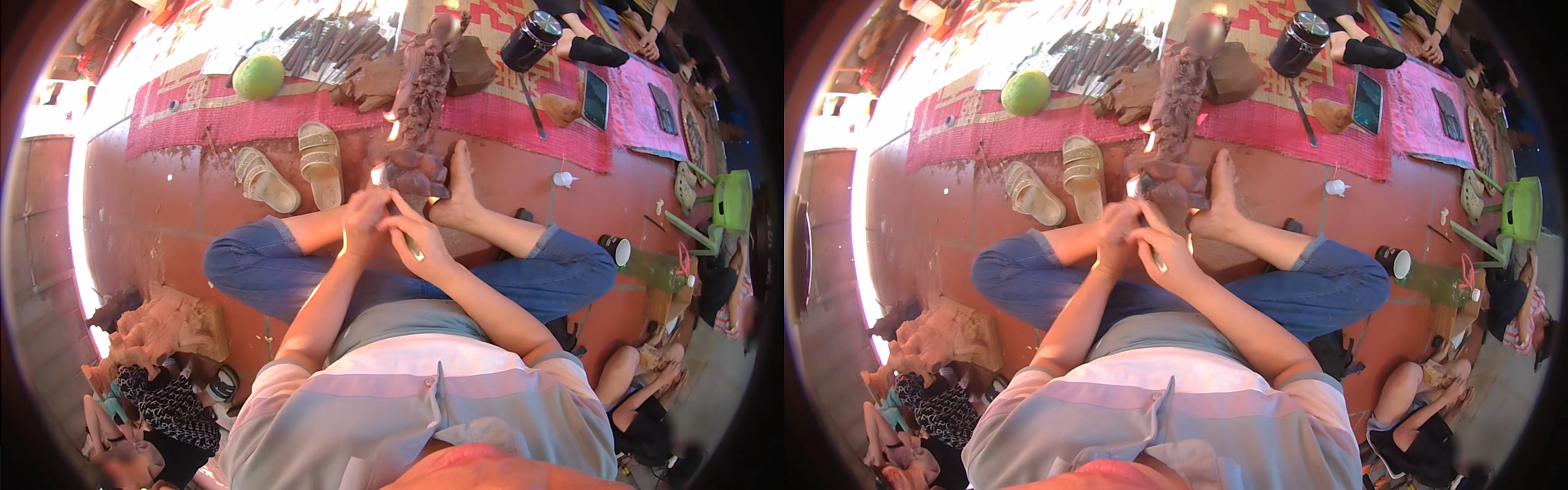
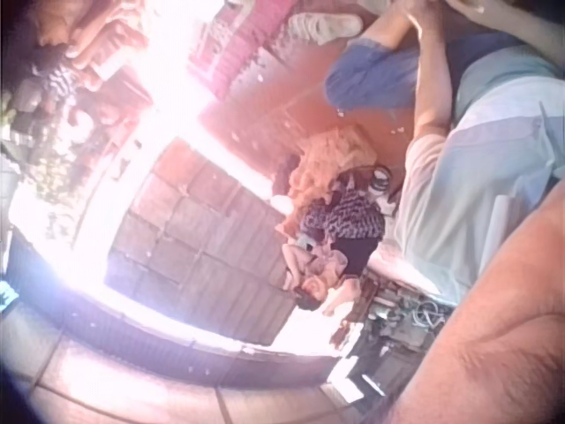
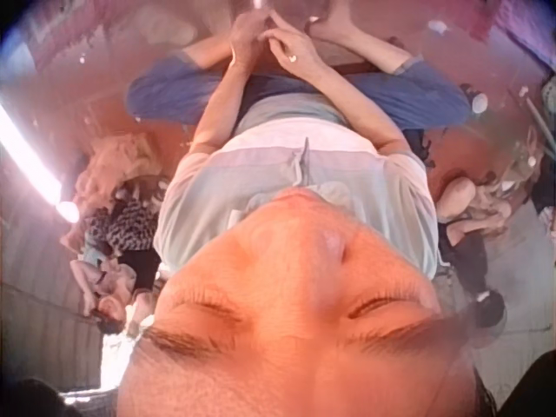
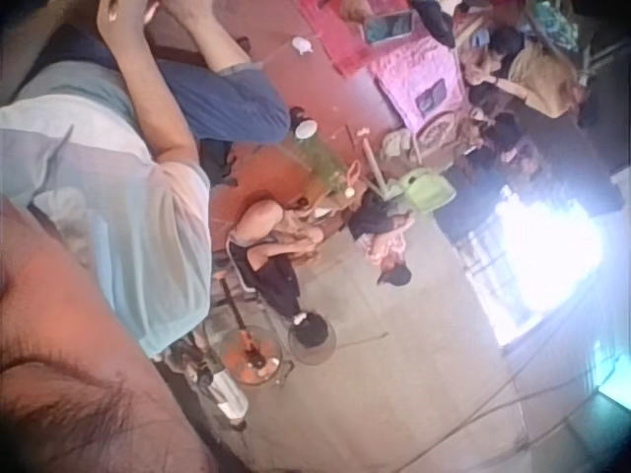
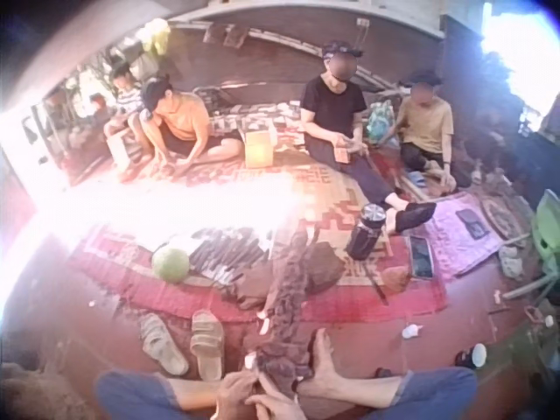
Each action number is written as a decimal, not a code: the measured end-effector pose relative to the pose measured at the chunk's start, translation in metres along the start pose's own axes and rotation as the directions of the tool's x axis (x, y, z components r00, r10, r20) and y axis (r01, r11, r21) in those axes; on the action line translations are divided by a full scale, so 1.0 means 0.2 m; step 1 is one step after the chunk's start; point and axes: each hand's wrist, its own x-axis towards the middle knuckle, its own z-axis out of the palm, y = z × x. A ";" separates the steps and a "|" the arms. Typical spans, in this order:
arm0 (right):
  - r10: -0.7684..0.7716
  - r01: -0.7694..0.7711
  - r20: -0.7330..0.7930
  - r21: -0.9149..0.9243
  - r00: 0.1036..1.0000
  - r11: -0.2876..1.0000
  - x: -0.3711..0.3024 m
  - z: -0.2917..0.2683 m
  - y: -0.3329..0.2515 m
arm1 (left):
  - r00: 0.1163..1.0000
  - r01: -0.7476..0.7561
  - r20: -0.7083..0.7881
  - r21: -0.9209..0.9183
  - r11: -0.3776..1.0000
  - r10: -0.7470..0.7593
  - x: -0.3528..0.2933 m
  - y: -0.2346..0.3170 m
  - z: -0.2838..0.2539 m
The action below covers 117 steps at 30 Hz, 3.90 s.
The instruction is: The person sits cross-legged on the floor and carves a long, dark piece of wood using a small knife. They hold the wood with their left hand and use the knife in their right hand to scrape and shape the surface. The person occasionally rotates the wood to access different sides.
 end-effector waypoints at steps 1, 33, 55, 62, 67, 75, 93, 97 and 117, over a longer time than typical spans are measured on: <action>0.024 -0.024 0.004 0.015 1.000 1.000 0.06 -0.01 -0.02 | 0.996 -0.071 -0.052 0.067 0.995 0.075 0.07 -0.01 -0.01; 0.178 -0.179 0.020 0.143 0.984 0.973 0.01 -0.07 0.10 | 0.987 0.099 0.124 0.039 0.994 -0.103 0.08 -0.01 0.04; -0.003 0.004 -0.107 0.004 0.994 1.000 -0.09 -0.01 0.13 | 0.955 0.032 0.293 0.034 0.999 -0.041 0.09 0.02 -0.02; 0.044 -0.041 -0.077 0.043 0.996 0.998 0.00 -0.03 0.09 | 0.960 0.034 0.276 0.077 0.996 -0.054 0.15 -0.01 -0.03; 0.161 -0.160 -0.011 0.052 0.987 0.986 -0.03 -0.05 0.07 | 0.941 0.036 0.334 0.068 0.997 -0.057 0.13 0.01 -0.04; 0.114 -0.105 -0.086 0.106 0.990 0.989 -0.06 -0.03 0.10 | 0.932 0.071 0.351 0.056 0.996 -0.087 0.13 0.04 -0.04; 0.060 -0.053 -0.108 0.073 0.992 0.996 -0.03 -0.05 0.10 | 0.943 0.055 0.321 0.104 0.993 -0.086 0.16 0.05 -0.03; 0.070 -0.057 -0.140 0.097 0.988 0.994 -0.08 0.01 0.16 | 0.950 -0.010 0.311 0.076 0.997 -0.014 0.14 0.01 -0.01; 0.032 -0.031 -0.123 0.003 0.992 1.000 -0.06 -0.01 0.12 | 0.954 0.029 0.297 0.056 0.998 -0.045 0.12 0.03 -0.02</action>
